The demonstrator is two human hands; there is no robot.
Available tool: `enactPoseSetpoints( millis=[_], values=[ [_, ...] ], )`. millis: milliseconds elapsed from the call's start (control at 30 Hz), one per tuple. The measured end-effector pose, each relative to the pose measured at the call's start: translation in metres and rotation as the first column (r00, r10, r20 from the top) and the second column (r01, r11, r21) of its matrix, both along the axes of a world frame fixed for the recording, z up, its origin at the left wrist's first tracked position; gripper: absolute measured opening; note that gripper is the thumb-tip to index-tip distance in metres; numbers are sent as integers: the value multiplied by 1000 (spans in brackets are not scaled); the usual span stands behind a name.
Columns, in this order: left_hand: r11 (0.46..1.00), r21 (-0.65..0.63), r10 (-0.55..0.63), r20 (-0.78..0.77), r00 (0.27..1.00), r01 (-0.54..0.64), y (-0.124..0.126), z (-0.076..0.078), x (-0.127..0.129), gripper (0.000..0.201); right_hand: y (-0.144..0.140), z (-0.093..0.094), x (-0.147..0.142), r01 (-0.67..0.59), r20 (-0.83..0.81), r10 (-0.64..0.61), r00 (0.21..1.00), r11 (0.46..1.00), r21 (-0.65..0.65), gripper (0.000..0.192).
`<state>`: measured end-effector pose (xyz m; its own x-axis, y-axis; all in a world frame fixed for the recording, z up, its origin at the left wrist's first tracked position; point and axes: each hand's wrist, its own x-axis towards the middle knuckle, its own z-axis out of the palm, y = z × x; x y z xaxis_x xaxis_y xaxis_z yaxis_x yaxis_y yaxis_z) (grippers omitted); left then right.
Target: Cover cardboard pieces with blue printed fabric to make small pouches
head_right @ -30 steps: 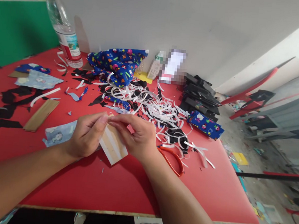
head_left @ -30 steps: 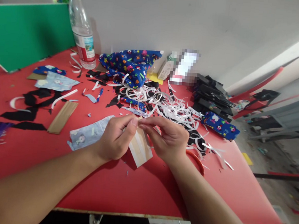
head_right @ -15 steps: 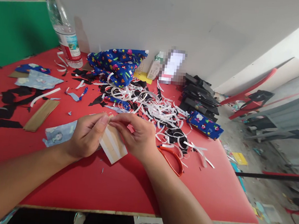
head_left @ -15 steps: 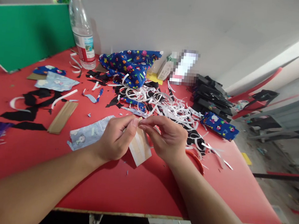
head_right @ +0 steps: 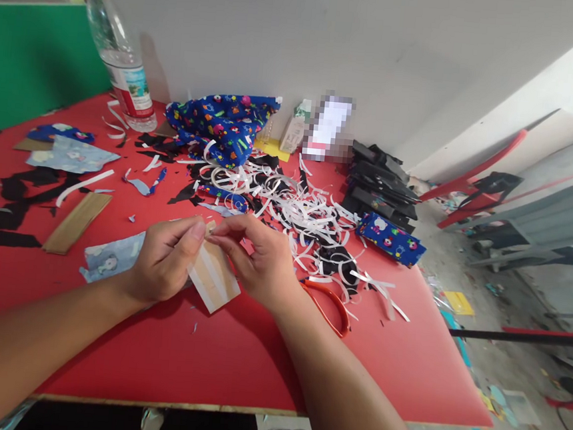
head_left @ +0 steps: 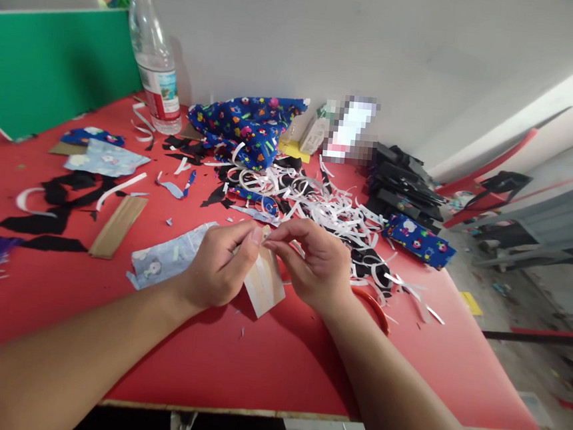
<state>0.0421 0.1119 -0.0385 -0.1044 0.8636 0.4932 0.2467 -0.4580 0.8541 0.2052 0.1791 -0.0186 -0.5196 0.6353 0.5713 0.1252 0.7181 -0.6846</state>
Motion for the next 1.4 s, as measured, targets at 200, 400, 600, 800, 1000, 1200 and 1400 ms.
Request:
enactPoseSetpoints(
  millis=[200, 400, 600, 800, 1000, 1200, 1400],
  values=[
    [1000, 15, -10, -5, 1000, 10, 0, 2, 0, 39, 0, -2, 0, -32, -62, 29, 998, 999, -43, 9],
    [999, 41, 6, -54, 999, -4, 0, 5, 1, 40, 0, -1, 0, 11, -37, -12, 999, 1000, -9, 6],
    [998, 63, 16, -52, 999, -13, -1, 3, 1, 39, -2, -3, 0, 62, -58, -57, 997, 994, 91, 8],
    [992, 122, 22, -123, 992, -7, -2, 5, 0, 37, -3, -1, 0, 38, -51, -34, 998, 996, 83, 11],
    [994, 112, 24, -140, 990, -8, -2, 5, 1, 38, 0, -1, 1, 20, 34, -25, 999, 989, 146, 8],
    [995, 100, 32, -119, 992, -20, 1, 1, 2, 39, 2, -4, 2, 33, 53, -39, 998, 993, 114, 8],
    [993, 119, 37, -109, 993, -23, 0, 2, 2, 38, 1, -4, 2, 35, 16, -39, 999, 982, 187, 7]
  ],
)
